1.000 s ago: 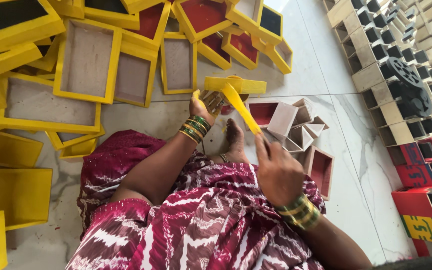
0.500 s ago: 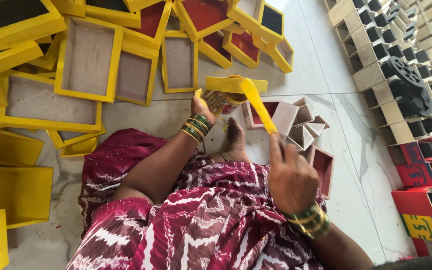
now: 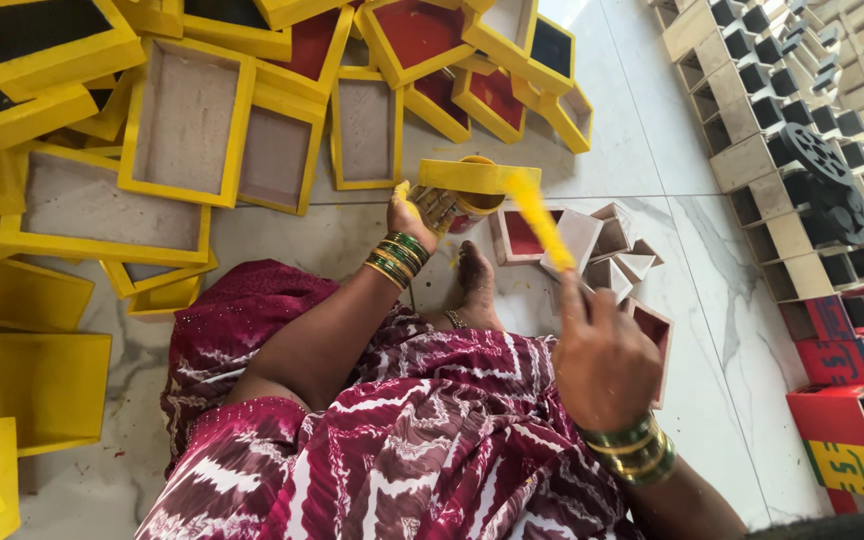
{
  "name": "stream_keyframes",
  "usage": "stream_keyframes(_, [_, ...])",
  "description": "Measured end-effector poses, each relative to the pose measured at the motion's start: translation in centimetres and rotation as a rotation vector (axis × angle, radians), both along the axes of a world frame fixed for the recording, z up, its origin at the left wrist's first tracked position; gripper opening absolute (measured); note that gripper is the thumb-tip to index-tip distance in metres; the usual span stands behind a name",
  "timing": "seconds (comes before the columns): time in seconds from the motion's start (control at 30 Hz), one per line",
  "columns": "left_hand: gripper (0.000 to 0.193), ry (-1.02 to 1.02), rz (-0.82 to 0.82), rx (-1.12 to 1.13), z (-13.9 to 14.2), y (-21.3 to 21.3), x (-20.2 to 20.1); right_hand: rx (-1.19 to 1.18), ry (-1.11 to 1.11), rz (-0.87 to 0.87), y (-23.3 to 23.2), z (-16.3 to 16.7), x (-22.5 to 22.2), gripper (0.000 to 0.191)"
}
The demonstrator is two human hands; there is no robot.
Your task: The person sits on the floor painting small wooden boxes yellow. They hold each box with one hand, dip the brush into a yellow paint cup, brush paint over the box surfaces and edges, and set finished boxes onto a pile of painted boxes beside them.
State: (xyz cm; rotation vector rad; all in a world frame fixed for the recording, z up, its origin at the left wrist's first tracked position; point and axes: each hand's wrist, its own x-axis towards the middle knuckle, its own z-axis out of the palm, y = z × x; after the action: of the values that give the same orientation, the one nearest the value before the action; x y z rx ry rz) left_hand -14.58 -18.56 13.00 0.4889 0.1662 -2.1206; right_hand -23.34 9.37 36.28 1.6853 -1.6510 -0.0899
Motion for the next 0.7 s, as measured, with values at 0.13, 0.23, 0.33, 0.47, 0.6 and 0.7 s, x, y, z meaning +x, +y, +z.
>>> stream_keyframes(0.13, [0.053,0.000,0.002,-0.029,-0.2,0.1,-0.3,-0.062,0.036,0.084,-1.0,-0.9,0.5,0.035])
stream_keyframes(0.23, [0.053,0.012,0.021,-0.017,-0.2,0.1,-0.5,0.026,0.031,0.190,-3.4,-3.3,1.5,0.037])
stream_keyframes(0.33, [0.054,-0.018,0.019,0.006,-0.1,0.0,-0.4,0.137,0.117,0.184,-5.2,-4.7,1.7,0.041])
stream_keyframes(0.47, [0.054,0.028,0.011,-0.020,-0.2,0.1,0.0,0.059,0.154,0.090,-5.0,-3.5,0.5,0.032])
stream_keyframes(0.6, [0.055,0.022,0.002,-0.024,-0.2,0.3,-0.1,0.024,0.027,0.000,-2.5,-0.6,-0.4,0.025])
stream_keyframes(0.7, [0.053,-0.005,-0.007,-0.021,-0.2,0.3,-0.4,-0.023,-0.005,-0.011,-0.9,0.5,0.0,0.035])
